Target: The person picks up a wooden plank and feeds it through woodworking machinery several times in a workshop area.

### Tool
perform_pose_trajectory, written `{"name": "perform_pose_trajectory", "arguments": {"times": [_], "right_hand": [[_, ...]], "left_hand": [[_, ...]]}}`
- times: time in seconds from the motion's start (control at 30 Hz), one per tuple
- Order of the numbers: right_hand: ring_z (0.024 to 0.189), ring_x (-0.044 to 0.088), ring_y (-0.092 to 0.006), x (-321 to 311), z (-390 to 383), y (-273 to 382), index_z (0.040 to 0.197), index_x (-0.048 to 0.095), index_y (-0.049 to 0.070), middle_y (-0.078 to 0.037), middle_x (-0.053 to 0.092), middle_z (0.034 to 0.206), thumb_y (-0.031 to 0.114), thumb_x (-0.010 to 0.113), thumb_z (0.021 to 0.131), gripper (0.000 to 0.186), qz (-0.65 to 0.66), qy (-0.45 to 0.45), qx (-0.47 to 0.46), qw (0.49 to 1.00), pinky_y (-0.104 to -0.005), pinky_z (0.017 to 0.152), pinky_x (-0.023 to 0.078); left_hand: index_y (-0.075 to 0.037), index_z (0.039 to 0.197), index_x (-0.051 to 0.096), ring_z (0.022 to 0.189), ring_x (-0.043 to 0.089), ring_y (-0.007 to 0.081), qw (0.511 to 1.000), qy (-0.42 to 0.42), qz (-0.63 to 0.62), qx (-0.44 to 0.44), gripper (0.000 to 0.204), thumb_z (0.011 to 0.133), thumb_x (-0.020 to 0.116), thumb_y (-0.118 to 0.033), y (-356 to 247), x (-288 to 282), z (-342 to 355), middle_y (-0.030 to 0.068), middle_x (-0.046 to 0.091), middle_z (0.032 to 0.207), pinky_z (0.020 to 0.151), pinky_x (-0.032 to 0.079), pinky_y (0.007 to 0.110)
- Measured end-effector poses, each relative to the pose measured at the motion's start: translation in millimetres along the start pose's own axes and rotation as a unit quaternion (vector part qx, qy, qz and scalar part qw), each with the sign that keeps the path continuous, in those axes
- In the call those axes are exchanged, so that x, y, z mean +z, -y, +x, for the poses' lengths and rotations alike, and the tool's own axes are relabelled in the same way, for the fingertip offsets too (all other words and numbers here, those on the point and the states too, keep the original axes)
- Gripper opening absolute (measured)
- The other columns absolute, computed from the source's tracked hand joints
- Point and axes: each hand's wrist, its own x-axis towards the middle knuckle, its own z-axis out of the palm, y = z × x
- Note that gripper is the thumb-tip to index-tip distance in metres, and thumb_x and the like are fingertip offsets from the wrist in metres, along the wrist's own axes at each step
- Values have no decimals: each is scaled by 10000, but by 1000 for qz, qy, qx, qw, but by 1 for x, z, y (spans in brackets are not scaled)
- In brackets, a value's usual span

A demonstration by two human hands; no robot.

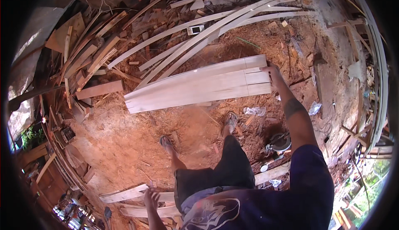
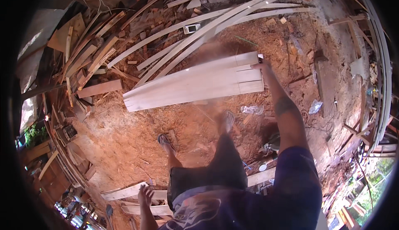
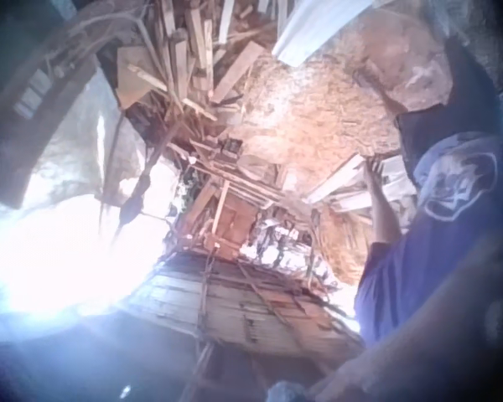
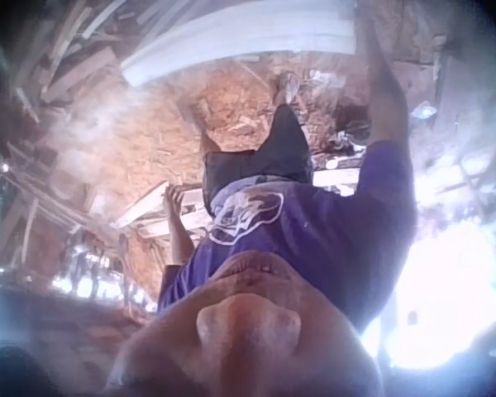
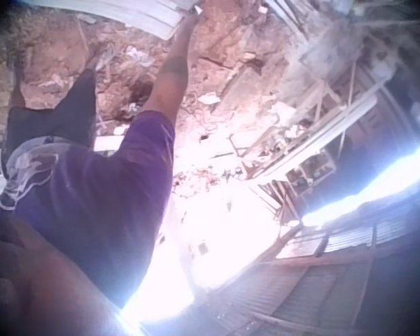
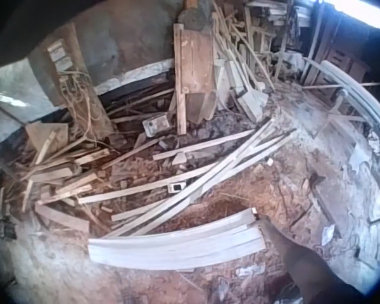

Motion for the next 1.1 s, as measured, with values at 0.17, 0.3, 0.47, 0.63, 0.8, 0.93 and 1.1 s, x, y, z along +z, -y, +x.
{"name": "perform_pose_trajectory", "arguments": {"times": [0.17, 0.3, 0.47, 0.63, 0.8, 0.93, 1.1], "right_hand": [[781, 648, -181, -102, 50, -60, 991, 714, 59, -82, 716, 919, 204, 668, 835, 218, -394, -201, -209, 872, -322, 751, 520], [864, 687, -213, 16, -47, -105, 1027, 722, 34, -129, 733, 963, 253, 677, 881, 268, -451, -28, -104, 886, -393, 785, 546], [1092, 656, -364, 96, -238, -182, 1252, 641, 76, -240, 683, 1110, 442, 592, 941, 483, -705, 167, 141, 674, -488, 938, 502], [1197, 611, -322, 283, -357, -215, 1328, 601, -19, -218, 667, 1266, 505, 652, 886, 687, -569, 158, 156, 792, -411, 1038, 448], [758, 641, -181, 481, -373, -144, 936, 732, 7, -72, 724, 941, 311, 667, 902, 312, -460, 213, 5, 862, -349, 708, 534], [748, 635, -178, 610, -361, -148, 893, 690, 26, -65, 702, 863, 246, 650, 879, 224, -414, 254, -72, 871, -355, 696, 524], [718, 710, -220, 713, -384, -151, 960, 741, 22, -108, 727, 858, 182, 598, 913, 221, -518, 304, 98, 794, -343, 604, 565]], "left_hand": [[-105, 1470, 426, 1066, 618, 352, 993, 23, 70, -91, 617, 966, 576, -426, 88, 20, -20, 170, 522, 1355, 892, 518, 526], [-49, 1399, 539, 1075, 620, 259, 975, 92, 201, 29, 564, 965, 619, -400, 107, 52, -67, 155, 611, 1262, 886, 513, 405], [24, 1298, 615, 1000, 635, 179, 961, 101, 221, 132, 472, 974, 647, -317, 118, 36, -49, 125, 701, 1079, 855, 507, 299], [14, 1293, 626, 1039, 658, 245, 982, 40, 107, 153, 448, 988, 611, -314, 94, -72, -1, 186, 705, 1120, 913, 505, 345], [-15, 1289, 641, 1158, 630, 352, 967, 89, 189, 148, 480, 989, 544, -377, 56, -267, 99, 241, 682, 1207, 1014, 471, 429], [-61, 1148, 660, 746, 625, 166, 985, -29, -48, 160, 371, 977, 590, -382, 65, -416, 203, 58, 670, 932, 634, 528, 316], [-72, 1102, 642, 722, 609, 136, 964, -123, -219, 90, 305, 972, 609, -347, -39, -512, 187, 36, 634, 904, 617, 526, 309]]}}
